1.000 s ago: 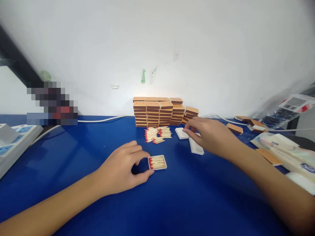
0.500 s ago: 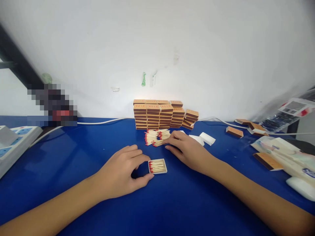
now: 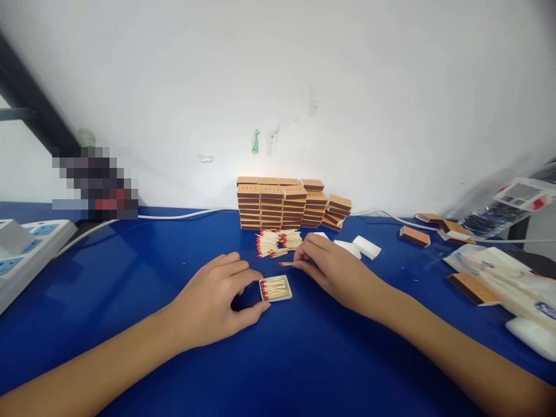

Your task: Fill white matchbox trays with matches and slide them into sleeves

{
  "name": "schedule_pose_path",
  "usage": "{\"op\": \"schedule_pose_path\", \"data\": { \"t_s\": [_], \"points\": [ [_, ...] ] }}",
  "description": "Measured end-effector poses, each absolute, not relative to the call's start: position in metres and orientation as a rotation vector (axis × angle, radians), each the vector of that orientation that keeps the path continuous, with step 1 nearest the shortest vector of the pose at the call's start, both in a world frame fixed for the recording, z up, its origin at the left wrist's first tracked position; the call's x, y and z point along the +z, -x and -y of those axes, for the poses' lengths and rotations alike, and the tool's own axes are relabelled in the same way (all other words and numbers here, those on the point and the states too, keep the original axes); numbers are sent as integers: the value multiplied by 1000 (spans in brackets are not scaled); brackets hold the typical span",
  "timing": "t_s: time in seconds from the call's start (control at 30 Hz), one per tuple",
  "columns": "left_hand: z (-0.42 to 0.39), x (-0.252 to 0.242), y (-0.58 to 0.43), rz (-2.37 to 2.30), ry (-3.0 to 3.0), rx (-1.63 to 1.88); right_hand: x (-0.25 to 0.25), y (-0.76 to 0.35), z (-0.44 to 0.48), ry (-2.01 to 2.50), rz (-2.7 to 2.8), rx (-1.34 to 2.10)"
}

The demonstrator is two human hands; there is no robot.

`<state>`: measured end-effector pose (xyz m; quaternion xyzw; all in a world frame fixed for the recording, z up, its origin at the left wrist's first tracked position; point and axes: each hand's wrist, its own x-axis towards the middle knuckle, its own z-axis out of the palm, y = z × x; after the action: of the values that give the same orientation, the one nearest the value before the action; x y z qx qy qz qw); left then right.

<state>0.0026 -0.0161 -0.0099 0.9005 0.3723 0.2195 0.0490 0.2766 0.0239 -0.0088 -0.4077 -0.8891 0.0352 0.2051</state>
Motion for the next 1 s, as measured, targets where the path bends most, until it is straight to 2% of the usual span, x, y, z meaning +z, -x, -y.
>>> {"op": "schedule_pose_path", "data": {
  "t_s": [0.3,0.7,0.8,1.0],
  "points": [
    [15,-9,-5,-1151,-2738,720,-3,-254,13,956,2606,-117],
    [16,-6,-5,-1105,-2759,711,0,-257,8,1045,2473,468],
    [15,-5,-5,-1087,-2755,704,0,-257,5,1048,2425,525],
    [14,-5,-6,-1098,-2737,675,-14,-267,-18,1065,2376,166]
  ]
}}
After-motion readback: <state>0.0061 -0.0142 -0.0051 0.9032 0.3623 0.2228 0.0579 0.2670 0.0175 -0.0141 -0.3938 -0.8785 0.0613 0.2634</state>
